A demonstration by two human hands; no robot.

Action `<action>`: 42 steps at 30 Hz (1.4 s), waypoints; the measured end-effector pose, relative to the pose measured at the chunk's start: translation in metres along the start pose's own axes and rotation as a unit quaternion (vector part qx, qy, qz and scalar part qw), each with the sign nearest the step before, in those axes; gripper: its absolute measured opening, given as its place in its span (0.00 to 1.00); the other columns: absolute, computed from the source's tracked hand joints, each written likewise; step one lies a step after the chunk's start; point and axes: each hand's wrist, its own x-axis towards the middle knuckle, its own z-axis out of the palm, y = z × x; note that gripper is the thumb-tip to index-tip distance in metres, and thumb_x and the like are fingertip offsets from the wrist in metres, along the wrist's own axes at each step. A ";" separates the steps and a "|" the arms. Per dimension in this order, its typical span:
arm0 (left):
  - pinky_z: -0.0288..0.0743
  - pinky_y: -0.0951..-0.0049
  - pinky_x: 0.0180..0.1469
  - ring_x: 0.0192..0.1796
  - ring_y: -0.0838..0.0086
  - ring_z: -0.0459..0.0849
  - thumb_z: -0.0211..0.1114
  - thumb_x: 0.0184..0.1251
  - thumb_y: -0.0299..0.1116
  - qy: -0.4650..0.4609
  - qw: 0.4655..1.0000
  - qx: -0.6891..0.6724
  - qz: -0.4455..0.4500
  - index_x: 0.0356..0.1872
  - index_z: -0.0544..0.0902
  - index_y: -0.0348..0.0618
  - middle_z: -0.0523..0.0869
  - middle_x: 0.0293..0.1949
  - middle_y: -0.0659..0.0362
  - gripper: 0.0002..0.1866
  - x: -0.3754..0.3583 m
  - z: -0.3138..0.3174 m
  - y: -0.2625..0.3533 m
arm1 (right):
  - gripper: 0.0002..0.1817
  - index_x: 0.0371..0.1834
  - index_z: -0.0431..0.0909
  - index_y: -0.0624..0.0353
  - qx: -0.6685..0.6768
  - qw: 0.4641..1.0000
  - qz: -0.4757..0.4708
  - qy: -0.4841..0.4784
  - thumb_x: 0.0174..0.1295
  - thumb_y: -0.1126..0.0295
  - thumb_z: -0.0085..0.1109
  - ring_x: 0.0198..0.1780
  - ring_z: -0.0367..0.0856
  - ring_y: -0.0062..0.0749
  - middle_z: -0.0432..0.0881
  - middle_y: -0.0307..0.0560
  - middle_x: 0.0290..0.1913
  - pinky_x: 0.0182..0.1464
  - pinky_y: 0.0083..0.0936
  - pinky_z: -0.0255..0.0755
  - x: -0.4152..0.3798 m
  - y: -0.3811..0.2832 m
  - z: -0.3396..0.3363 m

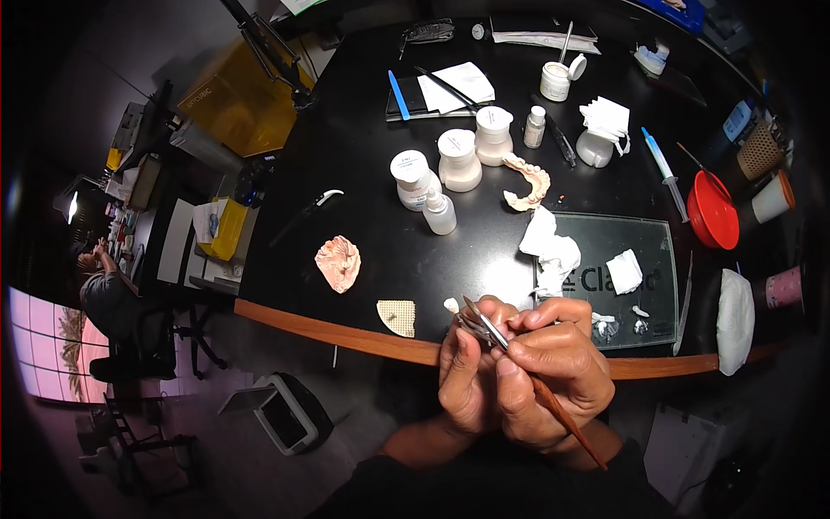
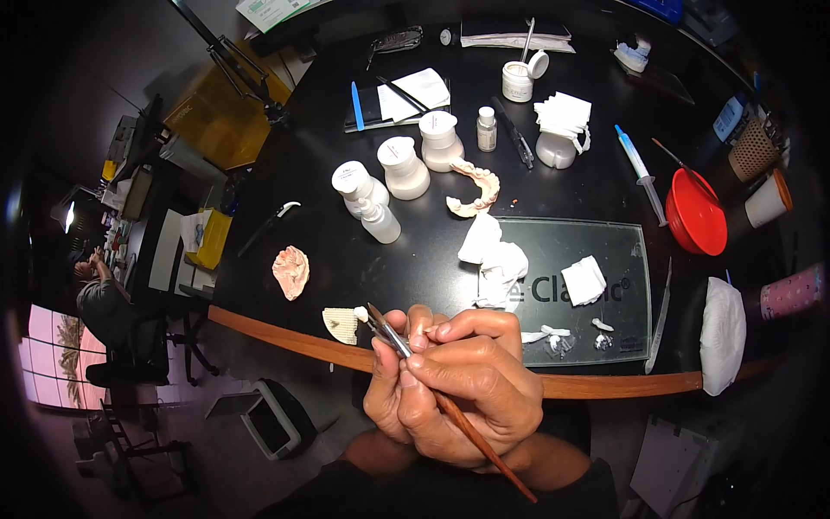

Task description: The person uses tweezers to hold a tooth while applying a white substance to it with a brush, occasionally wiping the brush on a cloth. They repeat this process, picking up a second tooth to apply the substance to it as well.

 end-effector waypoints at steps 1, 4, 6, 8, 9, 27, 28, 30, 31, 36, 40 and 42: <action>0.63 0.68 0.67 0.52 0.75 0.69 0.50 0.84 0.42 0.001 1.000 -0.003 -0.002 0.69 0.73 0.42 0.72 0.46 0.61 0.22 0.000 0.001 0.000 | 0.09 0.35 0.84 0.60 -0.007 1.000 -0.003 -0.009 0.51 0.82 0.69 0.46 0.78 0.34 0.86 0.42 0.31 0.49 0.25 0.75 0.000 -0.001 -0.001; 0.64 0.70 0.64 0.50 0.75 0.68 0.49 0.84 0.43 -0.023 0.999 -0.023 -0.009 0.71 0.71 0.43 0.71 0.44 0.62 0.23 0.003 -0.002 0.001 | 0.09 0.35 0.83 0.60 -0.019 0.999 -0.017 -0.028 0.51 0.83 0.68 0.46 0.78 0.34 0.84 0.42 0.31 0.49 0.26 0.77 0.002 -0.006 -0.004; 0.64 0.71 0.63 0.49 0.75 0.68 0.48 0.84 0.44 -0.036 0.999 -0.029 -0.014 0.72 0.70 0.43 0.70 0.43 0.63 0.24 0.005 -0.004 0.002 | 0.09 0.35 0.83 0.60 -0.015 0.999 -0.033 -0.032 0.51 0.83 0.67 0.46 0.78 0.34 0.83 0.41 0.31 0.48 0.26 0.77 0.001 -0.007 -0.003; 0.65 0.72 0.61 0.49 0.75 0.68 0.48 0.84 0.46 -0.040 0.999 -0.023 -0.022 0.73 0.68 0.43 0.70 0.41 0.63 0.25 0.005 -0.004 0.003 | 0.10 0.34 0.83 0.61 -0.012 0.999 -0.027 -0.035 0.50 0.84 0.66 0.46 0.77 0.34 0.82 0.42 0.31 0.47 0.26 0.78 0.000 -0.010 -0.003; 0.65 0.72 0.61 0.49 0.75 0.68 0.48 0.84 0.46 -0.040 0.999 -0.030 -0.023 0.73 0.68 0.43 0.70 0.41 0.63 0.26 0.005 -0.005 0.003 | 0.10 0.34 0.83 0.60 -0.009 0.999 -0.023 -0.035 0.50 0.85 0.66 0.45 0.76 0.33 0.82 0.41 0.31 0.47 0.25 0.78 0.000 -0.011 -0.003; 0.69 0.72 0.54 0.44 0.78 0.69 0.51 0.84 0.46 -0.036 0.993 -0.103 -0.046 0.75 0.69 0.42 0.71 0.37 0.65 0.27 0.007 -0.006 0.001 | 0.14 0.39 0.80 0.51 -0.045 0.998 -0.030 -0.043 0.53 0.80 0.71 0.47 0.75 0.34 0.82 0.35 0.36 0.51 0.28 0.75 -0.005 -0.015 0.000; 0.69 0.73 0.54 0.43 0.78 0.69 0.51 0.84 0.46 -0.033 0.992 -0.110 -0.046 0.75 0.69 0.42 0.71 0.36 0.66 0.27 0.007 -0.004 0.000 | 0.14 0.39 0.80 0.51 -0.046 0.997 -0.030 -0.046 0.52 0.80 0.71 0.47 0.75 0.34 0.82 0.35 0.37 0.51 0.28 0.75 -0.006 -0.015 -0.001; 0.69 0.74 0.53 0.42 0.78 0.68 0.51 0.83 0.46 -0.030 0.992 -0.113 -0.040 0.74 0.69 0.42 0.71 0.36 0.66 0.27 0.007 -0.001 -0.001 | 0.14 0.38 0.81 0.50 -0.043 0.998 -0.033 -0.033 0.53 0.79 0.72 0.47 0.75 0.33 0.82 0.35 0.37 0.50 0.27 0.74 -0.007 -0.015 0.002; 0.68 0.74 0.52 0.42 0.78 0.68 0.51 0.83 0.46 -0.030 0.993 -0.109 -0.035 0.74 0.70 0.42 0.71 0.35 0.66 0.26 0.006 0.000 -0.002 | 0.14 0.38 0.81 0.50 -0.043 0.998 -0.033 -0.030 0.52 0.79 0.72 0.47 0.75 0.33 0.82 0.35 0.37 0.49 0.26 0.74 -0.006 -0.015 0.002; 0.68 0.75 0.50 0.40 0.79 0.68 0.50 0.84 0.44 -0.032 0.996 -0.088 -0.008 0.71 0.72 0.42 0.72 0.35 0.66 0.24 0.005 -0.005 -0.005 | 0.13 0.37 0.81 0.51 -0.052 0.998 -0.033 -0.028 0.52 0.79 0.73 0.46 0.74 0.32 0.82 0.35 0.36 0.48 0.24 0.73 -0.002 -0.017 0.005; 0.68 0.75 0.48 0.39 0.79 0.68 0.48 0.84 0.43 -0.026 0.996 -0.087 0.026 0.69 0.74 0.41 0.72 0.35 0.65 0.23 0.003 -0.006 -0.013 | 0.13 0.37 0.82 0.52 -0.048 0.998 -0.036 -0.030 0.51 0.80 0.74 0.45 0.73 0.32 0.82 0.36 0.36 0.49 0.26 0.76 -0.002 -0.017 0.007; 0.67 0.75 0.47 0.38 0.79 0.68 0.48 0.84 0.43 -0.022 0.996 -0.086 0.033 0.68 0.75 0.41 0.72 0.35 0.65 0.23 0.002 -0.006 -0.013 | 0.14 0.37 0.82 0.52 -0.038 0.998 -0.043 -0.027 0.50 0.82 0.74 0.45 0.73 0.31 0.82 0.36 0.36 0.48 0.27 0.78 -0.004 -0.012 0.009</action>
